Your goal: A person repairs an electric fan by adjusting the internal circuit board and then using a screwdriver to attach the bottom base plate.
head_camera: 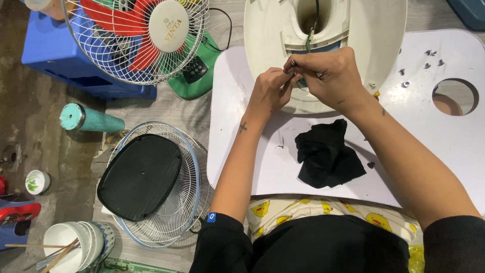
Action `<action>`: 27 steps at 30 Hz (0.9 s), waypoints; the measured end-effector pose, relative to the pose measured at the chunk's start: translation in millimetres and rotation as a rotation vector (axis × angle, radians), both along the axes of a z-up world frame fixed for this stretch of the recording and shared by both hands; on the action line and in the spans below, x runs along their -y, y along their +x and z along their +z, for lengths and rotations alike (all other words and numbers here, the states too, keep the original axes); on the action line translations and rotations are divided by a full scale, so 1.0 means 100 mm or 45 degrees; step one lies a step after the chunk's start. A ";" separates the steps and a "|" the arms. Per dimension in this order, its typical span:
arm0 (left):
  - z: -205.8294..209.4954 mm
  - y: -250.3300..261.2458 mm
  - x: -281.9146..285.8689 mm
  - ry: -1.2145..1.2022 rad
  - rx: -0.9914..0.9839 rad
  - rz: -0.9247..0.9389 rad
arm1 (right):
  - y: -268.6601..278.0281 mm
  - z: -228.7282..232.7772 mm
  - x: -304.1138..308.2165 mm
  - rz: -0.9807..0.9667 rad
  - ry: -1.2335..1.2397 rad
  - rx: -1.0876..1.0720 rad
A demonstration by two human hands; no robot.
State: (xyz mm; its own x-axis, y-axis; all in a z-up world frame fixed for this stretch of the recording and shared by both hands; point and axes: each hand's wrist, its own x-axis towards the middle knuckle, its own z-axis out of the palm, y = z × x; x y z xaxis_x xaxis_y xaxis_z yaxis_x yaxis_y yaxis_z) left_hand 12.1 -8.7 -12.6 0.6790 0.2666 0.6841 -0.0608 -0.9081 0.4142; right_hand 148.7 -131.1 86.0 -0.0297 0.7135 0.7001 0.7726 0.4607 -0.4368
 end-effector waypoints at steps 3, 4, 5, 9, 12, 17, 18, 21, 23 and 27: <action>0.05 -0.01 0.01 -0.038 -0.007 -0.011 | -0.03 0.00 -0.01 -0.021 -0.006 -0.027; 0.06 -0.02 0.01 -0.037 -0.004 -0.009 | -0.01 0.02 0.00 -0.019 -0.006 -0.024; 0.06 -0.02 0.01 -0.038 0.013 -0.017 | 0.01 0.04 0.02 -0.002 -0.087 -0.036; 0.08 -0.02 -0.01 -0.017 -0.005 -0.079 | 0.06 0.19 0.04 0.089 -0.127 -0.231; 0.02 0.02 0.03 -0.028 -0.296 0.156 | 0.04 0.49 0.15 0.161 -0.166 -0.645; 0.07 0.05 0.11 0.076 -0.312 0.239 | 0.34 0.64 0.35 0.015 -0.296 -0.582; 0.10 0.04 0.13 0.061 -0.316 0.222 | 0.39 0.68 0.38 -0.069 -0.403 -0.447; -0.07 0.08 0.07 0.165 -0.239 0.200 | 0.56 0.53 0.45 -0.262 -0.518 -0.123; 0.02 0.07 0.10 0.253 -0.244 0.229 | 0.70 0.37 0.60 -0.307 -0.490 0.043; 0.02 0.06 0.13 0.358 -0.334 0.322 | 0.81 0.12 1.12 -0.517 -0.605 0.333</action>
State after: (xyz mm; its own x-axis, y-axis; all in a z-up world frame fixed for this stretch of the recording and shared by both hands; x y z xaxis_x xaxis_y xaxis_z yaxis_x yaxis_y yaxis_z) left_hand 18.0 -21.8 -10.1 0.7765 0.2748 0.5670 0.2510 -0.9603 0.1217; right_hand 229.2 -243.2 98.5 0.1803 0.9322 0.3138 0.9516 -0.0846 -0.2955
